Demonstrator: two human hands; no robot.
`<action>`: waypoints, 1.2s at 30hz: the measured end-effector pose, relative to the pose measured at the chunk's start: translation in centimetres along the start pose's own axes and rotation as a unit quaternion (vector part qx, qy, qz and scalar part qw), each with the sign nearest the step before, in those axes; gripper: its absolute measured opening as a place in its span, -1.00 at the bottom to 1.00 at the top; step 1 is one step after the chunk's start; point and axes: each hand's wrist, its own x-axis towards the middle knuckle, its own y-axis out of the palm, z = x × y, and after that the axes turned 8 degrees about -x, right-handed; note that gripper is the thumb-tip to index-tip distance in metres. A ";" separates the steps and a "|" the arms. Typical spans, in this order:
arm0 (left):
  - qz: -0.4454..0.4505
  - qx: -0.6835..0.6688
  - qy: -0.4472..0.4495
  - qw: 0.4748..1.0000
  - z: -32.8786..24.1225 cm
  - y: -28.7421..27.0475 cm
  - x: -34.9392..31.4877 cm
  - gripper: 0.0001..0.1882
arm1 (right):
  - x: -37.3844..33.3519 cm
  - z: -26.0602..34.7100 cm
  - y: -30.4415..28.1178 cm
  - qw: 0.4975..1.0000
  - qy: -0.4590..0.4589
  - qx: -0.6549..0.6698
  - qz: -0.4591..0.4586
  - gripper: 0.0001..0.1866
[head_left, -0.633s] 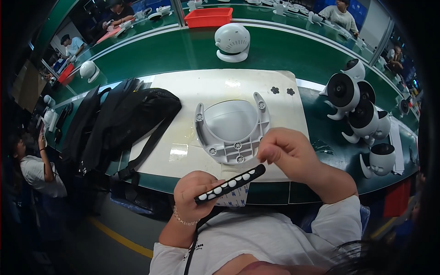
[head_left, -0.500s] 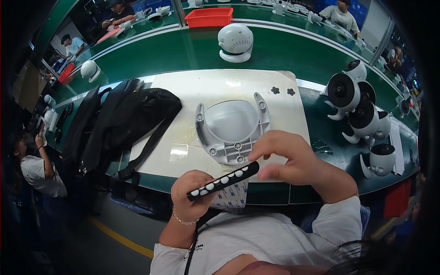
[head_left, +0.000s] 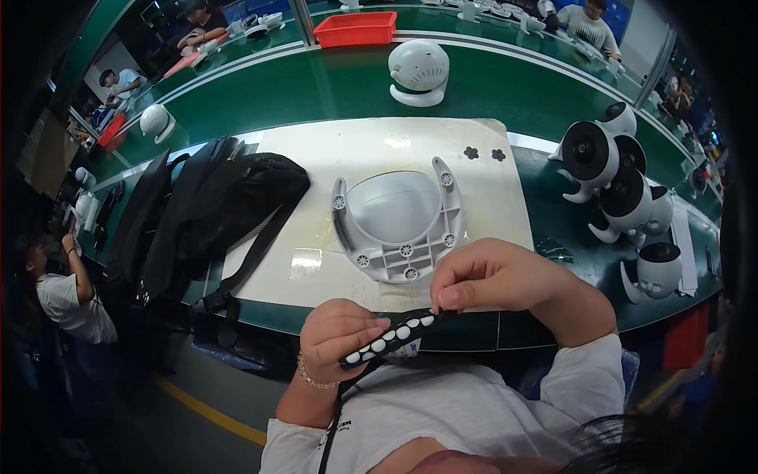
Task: Attaching rubber feet to the base of security camera housings on an assembly line.
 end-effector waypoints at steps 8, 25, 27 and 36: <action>-0.036 0.026 -0.044 0.998 -0.5 -0.2 -0.1 -0.77 | -0.4 -0.1 0.7 0.968 -0.150 0.068 -0.188 -0.85; -0.118 -0.023 -0.179 0.977 -0.6 1.1 -0.9 -0.69 | 1.6 -1.9 2.0 0.779 -0.369 -0.412 -0.297 -0.70; -0.174 -0.055 -0.225 0.957 -0.8 1.7 -0.9 -0.72 | 1.7 -2.3 1.8 0.735 -0.434 -0.436 -0.285 -0.72; -0.144 -0.041 -0.275 0.950 -1.0 1.6 -0.6 -0.77 | 2.0 -2.2 2.4 0.748 -0.476 -0.333 -0.320 -0.48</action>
